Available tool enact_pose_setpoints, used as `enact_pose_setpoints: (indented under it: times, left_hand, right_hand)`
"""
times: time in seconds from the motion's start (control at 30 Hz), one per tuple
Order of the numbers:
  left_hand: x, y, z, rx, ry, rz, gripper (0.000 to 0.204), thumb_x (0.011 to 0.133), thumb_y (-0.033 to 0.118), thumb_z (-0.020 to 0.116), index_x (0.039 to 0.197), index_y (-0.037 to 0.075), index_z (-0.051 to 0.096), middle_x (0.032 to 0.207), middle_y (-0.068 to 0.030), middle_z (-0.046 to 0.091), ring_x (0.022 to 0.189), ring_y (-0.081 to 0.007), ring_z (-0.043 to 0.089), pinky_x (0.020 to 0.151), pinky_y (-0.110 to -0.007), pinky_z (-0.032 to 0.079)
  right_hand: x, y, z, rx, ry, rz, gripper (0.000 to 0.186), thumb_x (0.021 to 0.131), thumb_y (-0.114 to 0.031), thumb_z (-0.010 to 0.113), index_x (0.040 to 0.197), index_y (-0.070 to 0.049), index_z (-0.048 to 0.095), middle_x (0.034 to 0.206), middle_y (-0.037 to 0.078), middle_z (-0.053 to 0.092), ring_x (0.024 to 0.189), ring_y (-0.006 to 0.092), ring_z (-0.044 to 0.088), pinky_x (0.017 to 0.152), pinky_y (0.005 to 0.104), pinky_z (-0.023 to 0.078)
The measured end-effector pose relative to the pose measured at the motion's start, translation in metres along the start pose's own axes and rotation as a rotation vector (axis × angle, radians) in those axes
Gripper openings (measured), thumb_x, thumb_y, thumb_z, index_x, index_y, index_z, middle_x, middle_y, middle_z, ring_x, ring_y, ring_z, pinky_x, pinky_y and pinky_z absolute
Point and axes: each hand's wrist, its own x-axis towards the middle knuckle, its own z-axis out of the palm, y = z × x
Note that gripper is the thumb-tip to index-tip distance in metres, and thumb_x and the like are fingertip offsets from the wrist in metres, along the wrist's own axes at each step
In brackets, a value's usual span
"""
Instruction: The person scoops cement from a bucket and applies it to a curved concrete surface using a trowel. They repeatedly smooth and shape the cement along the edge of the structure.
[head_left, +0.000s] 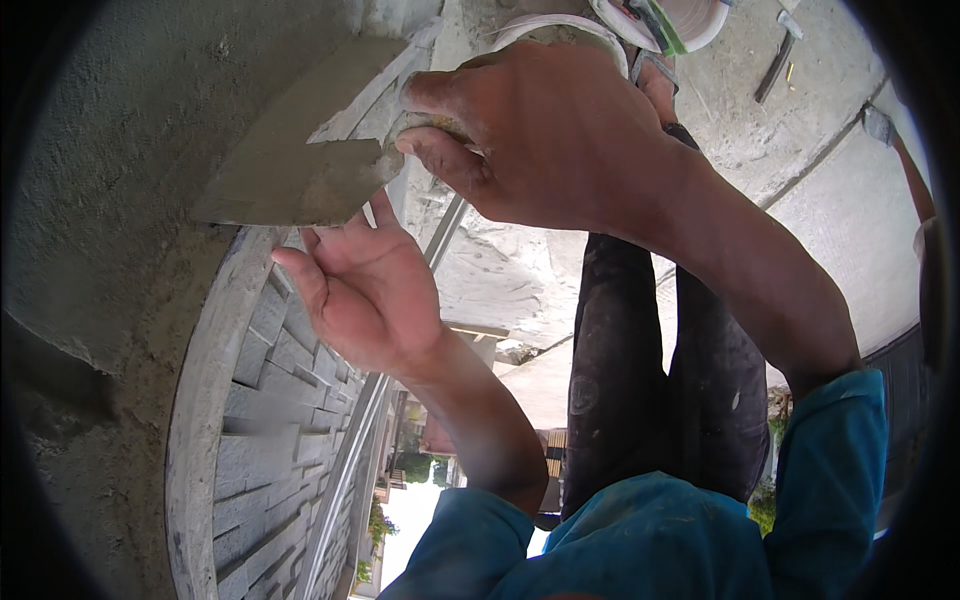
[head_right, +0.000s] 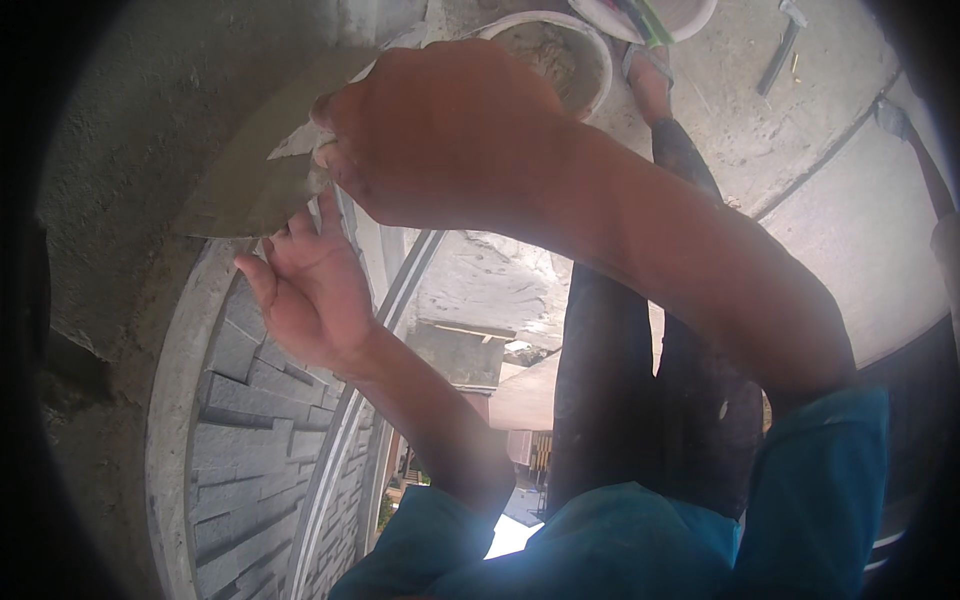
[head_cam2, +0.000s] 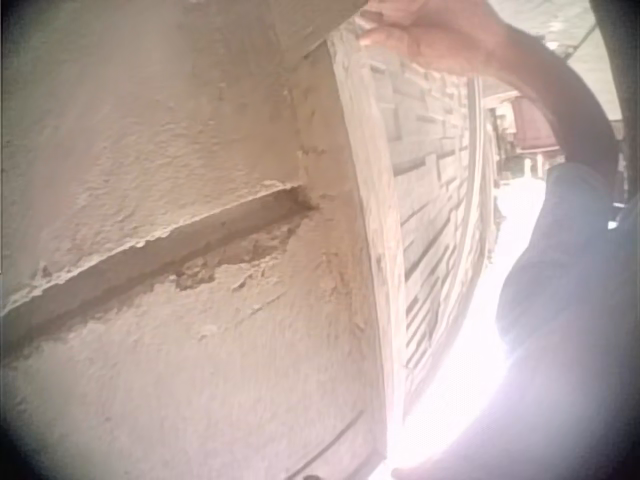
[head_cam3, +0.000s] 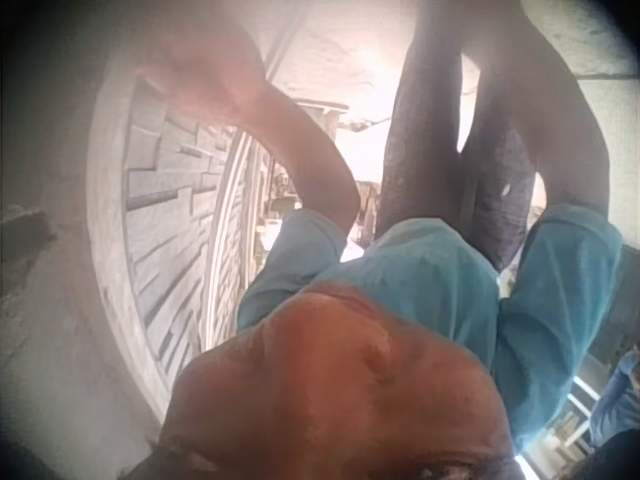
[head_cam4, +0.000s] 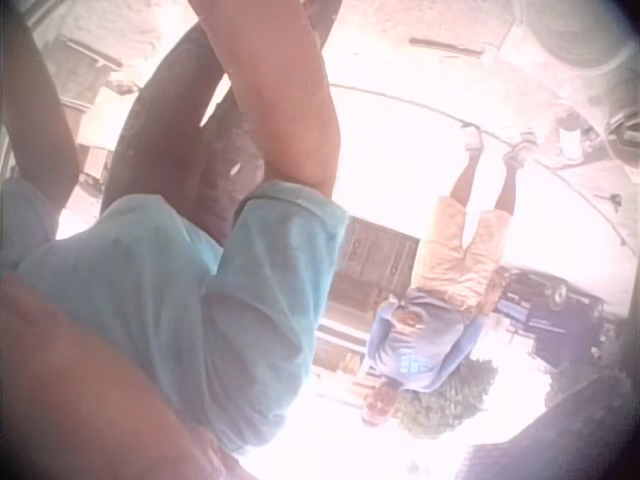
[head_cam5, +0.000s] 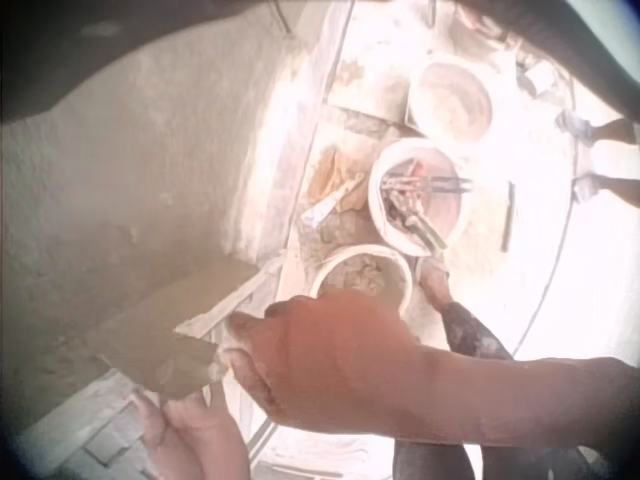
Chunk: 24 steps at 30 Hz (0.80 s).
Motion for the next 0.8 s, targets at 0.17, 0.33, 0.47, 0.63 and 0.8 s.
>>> enact_pose_setpoints:
  times: [0.17, 0.33, 0.47, 0.63, 0.8]
  left_hand:
    - [-0.003, 0.002, -0.011, -0.152, 0.05, -0.044, 0.084, 0.111, 0.038, 0.04, 0.156, -0.011, -0.013, 0.169, -0.026, -0.014, 0.157, -0.0314, -0.019, 0.127, -0.052, -0.012]
    - [-0.001, -0.001, -0.007, -0.121, 0.062, -0.024, 0.085, 0.111, 0.039, 0.039, 0.155, -0.012, -0.014, 0.168, -0.0279, -0.015, 0.157, -0.0323, -0.021, 0.127, -0.053, -0.011]
    - [-0.002, 0.001, -0.01, -0.066, 0.035, -0.029, 0.086, 0.111, 0.04, 0.04, 0.155, -0.014, -0.012, 0.168, -0.0281, -0.014, 0.157, -0.0326, -0.02, 0.127, -0.053, -0.011]
    - [-0.003, 0.0, -0.009, -0.106, 0.062, -0.025, 0.086, 0.11, 0.041, 0.043, 0.155, -0.014, -0.006, 0.169, -0.0273, -0.012, 0.157, -0.0314, -0.02, 0.127, -0.052, -0.01]
    - [0.0, -0.002, -0.004, -0.119, 0.031, -0.033, 0.085, 0.109, 0.042, 0.045, 0.156, -0.013, -0.001, 0.169, -0.028, -0.009, 0.158, -0.0316, -0.019, 0.127, -0.051, -0.01]
  right_hand:
    - [0.005, 0.053, 0.01, 0.073, 0.222, -0.063, 0.035, 0.098, -0.038, 0.068, 0.109, -0.006, 0.073, 0.082, 0.014, 0.072, 0.08, 0.0319, 0.073, 0.069, 0.0421, 0.055]
    - [0.045, 0.143, 0.052, -0.02, 0.189, -0.028, 0.038, 0.1, -0.035, 0.047, 0.108, -0.008, 0.073, 0.091, 0.023, 0.072, 0.087, 0.0438, 0.069, 0.08, 0.047, 0.057]
    - [0.053, 0.133, 0.054, -0.085, 0.043, 0.139, 0.033, 0.099, -0.028, 0.049, 0.104, -0.005, 0.071, 0.094, 0.025, 0.072, 0.085, 0.0422, 0.07, 0.079, 0.0472, 0.055]
    - [0.037, 0.081, 0.001, 0.135, -0.186, 0.154, 0.027, 0.097, -0.025, 0.056, 0.102, -0.005, 0.074, 0.092, 0.023, 0.073, 0.084, 0.0393, 0.071, 0.078, 0.0448, 0.055]
    - [0.006, 0.029, -0.025, 0.263, -0.262, 0.188, 0.034, 0.1, -0.034, 0.067, 0.108, -0.001, 0.073, 0.089, 0.014, 0.073, 0.081, 0.0277, 0.073, 0.071, 0.0386, 0.055]
